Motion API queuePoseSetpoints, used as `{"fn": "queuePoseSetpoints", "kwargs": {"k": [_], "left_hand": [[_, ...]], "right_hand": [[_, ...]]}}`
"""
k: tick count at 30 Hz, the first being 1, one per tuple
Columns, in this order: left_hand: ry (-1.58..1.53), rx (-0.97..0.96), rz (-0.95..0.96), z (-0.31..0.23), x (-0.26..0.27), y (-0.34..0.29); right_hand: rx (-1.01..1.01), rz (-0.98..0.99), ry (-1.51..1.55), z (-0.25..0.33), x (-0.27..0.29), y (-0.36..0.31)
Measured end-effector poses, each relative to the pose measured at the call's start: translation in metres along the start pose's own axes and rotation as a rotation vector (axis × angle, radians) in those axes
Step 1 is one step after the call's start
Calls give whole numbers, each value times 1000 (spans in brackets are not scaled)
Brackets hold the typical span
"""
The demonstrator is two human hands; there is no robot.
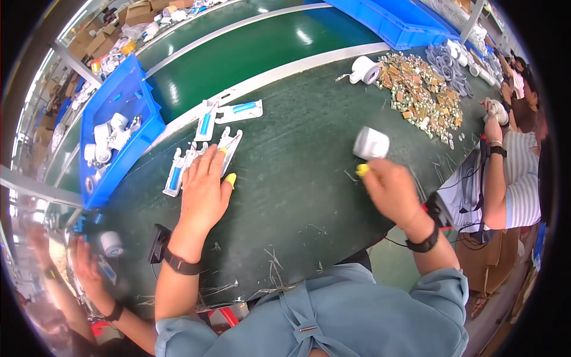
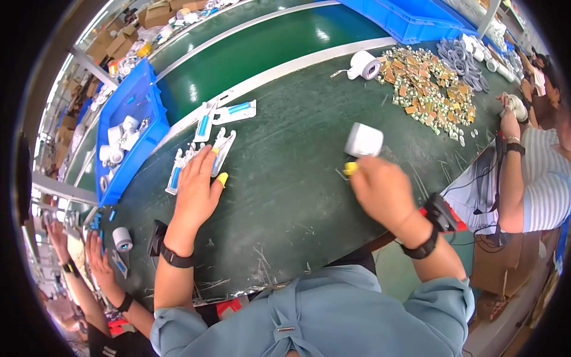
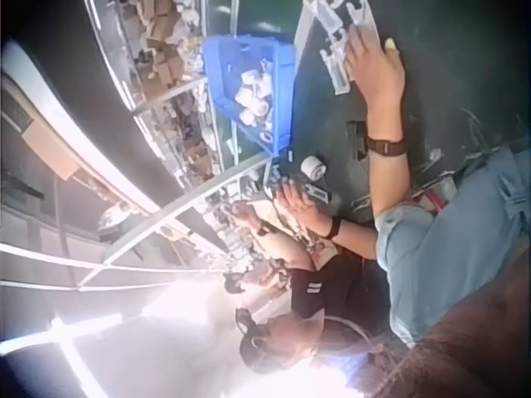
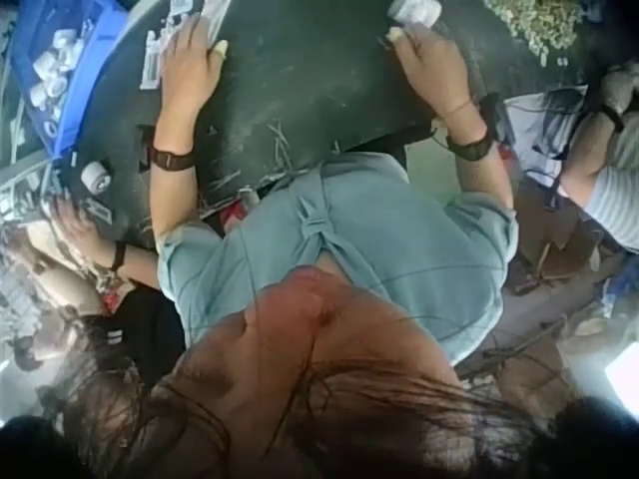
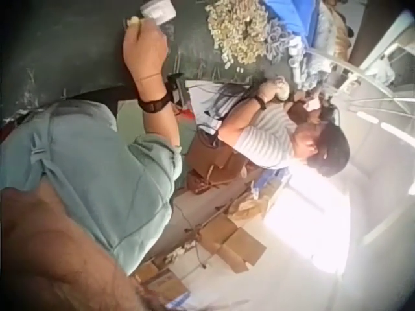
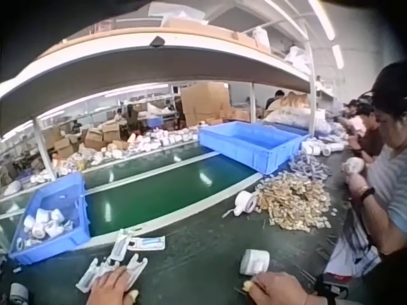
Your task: Assembling small electronic and plastic components on a production line.
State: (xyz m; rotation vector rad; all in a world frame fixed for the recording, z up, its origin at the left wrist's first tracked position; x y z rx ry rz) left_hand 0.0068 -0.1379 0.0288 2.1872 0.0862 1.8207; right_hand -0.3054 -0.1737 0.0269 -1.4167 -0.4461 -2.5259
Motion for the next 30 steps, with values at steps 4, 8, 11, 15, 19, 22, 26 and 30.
{"fn": "queuePoseSetpoints", "kwargs": {"k": [4, 8, 11, 15, 19, 22, 26, 30], "left_hand": [[4, -6, 108, -10, -12, -16], [-15, 10, 174, -23, 3, -58], [-59, 43, 137, -28, 14, -63], [-141, 47, 57, -22, 13, -41], [-175, 75, 31, -17, -2, -23], [-202, 79, -9, -14, -16, -21], [-258, 31, -98, -21, -6, -29], [-506, 9, 4, -27, -5, -44]], "right_hand": [[-324, 600, 1030, 22, -84, 10], [-488, 717, 1448, 38, -102, -3], [-532, 654, 1709, 40, -100, -11], [-524, 576, 1831, 34, -95, -16], [-526, 622, 1699, 38, -97, -17], [-477, 765, 1525, 53, -112, -12], [-350, 963, 1406, 92, -137, -1], [-279, 1006, 1404, 103, -160, 1]]}}
Point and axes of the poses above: each hand's wrist, its own y-axis towards the middle knuckle, its own x-axis out of the back of the hand, z = x × y, the point moved 9 cm from there along y, towards the middle knuckle, and after that the axes turned 5 degrees about z, right-handed, at the moved point
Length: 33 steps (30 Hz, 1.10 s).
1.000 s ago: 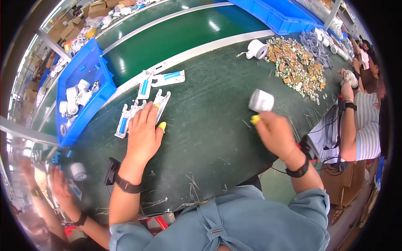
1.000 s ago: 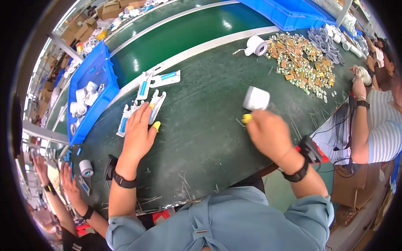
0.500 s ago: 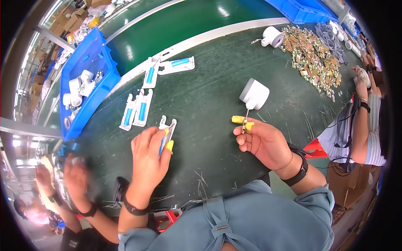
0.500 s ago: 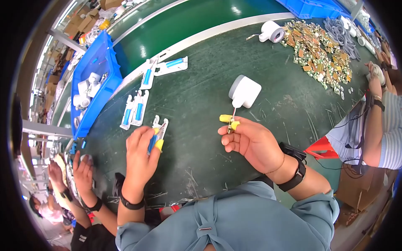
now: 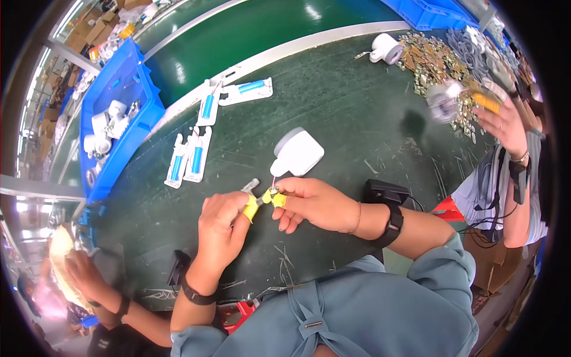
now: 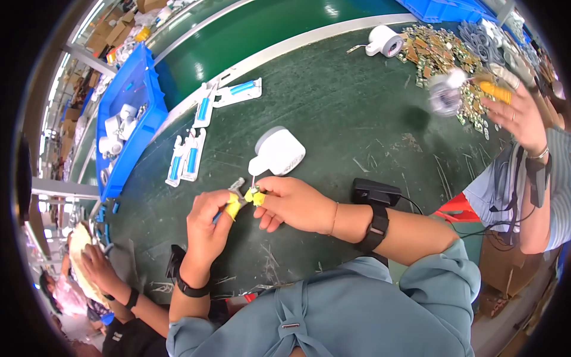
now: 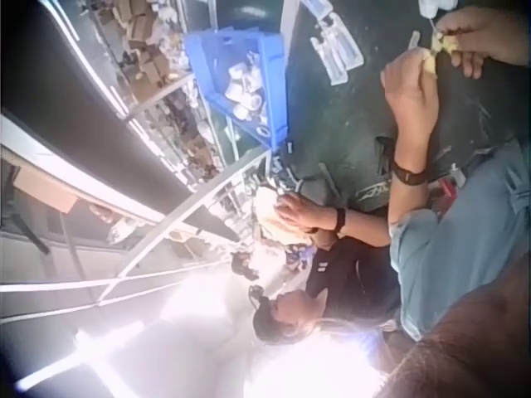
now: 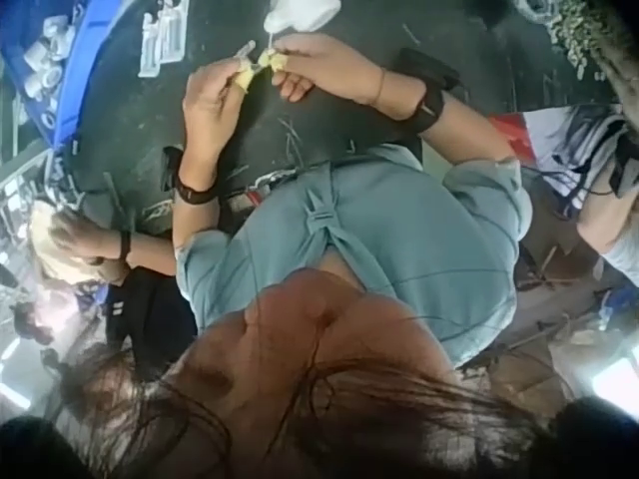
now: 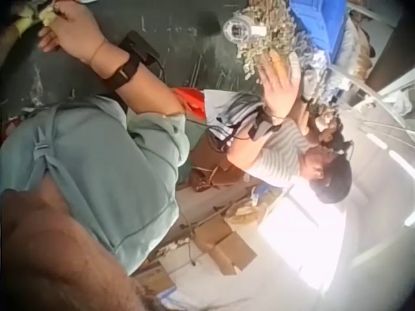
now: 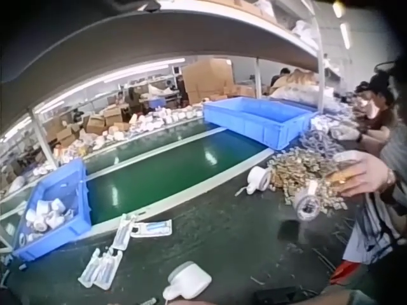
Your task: Assembling small electronic and plastic components on a production line.
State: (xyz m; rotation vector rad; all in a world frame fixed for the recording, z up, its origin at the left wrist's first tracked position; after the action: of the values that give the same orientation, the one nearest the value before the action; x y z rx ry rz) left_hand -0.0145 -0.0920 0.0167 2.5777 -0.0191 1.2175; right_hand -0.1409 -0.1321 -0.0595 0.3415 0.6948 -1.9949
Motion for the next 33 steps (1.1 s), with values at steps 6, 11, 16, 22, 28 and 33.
{"fn": "queuePoseSetpoints", "kwargs": {"k": [6, 11, 16, 22, 28, 33], "left_hand": [[-114, 6, 48, 2, 1, 0], [-76, -16, 53, 2, 0, 1], [-5, -35, 98, -3, -6, 0], [-3, -52, 133, -7, -9, 0], [-25, -71, 132, -8, -8, -1], [-40, -95, 136, -9, -8, -2]], "right_hand": [[-11, -46, -85, 1, -2, -2], [35, -91, -310, 7, -6, -2], [63, -97, -450, 10, -11, -4], [94, -98, -619, 12, -14, -6], [171, -135, -762, 16, -17, -8], [182, -146, -780, 18, -19, -8]]}}
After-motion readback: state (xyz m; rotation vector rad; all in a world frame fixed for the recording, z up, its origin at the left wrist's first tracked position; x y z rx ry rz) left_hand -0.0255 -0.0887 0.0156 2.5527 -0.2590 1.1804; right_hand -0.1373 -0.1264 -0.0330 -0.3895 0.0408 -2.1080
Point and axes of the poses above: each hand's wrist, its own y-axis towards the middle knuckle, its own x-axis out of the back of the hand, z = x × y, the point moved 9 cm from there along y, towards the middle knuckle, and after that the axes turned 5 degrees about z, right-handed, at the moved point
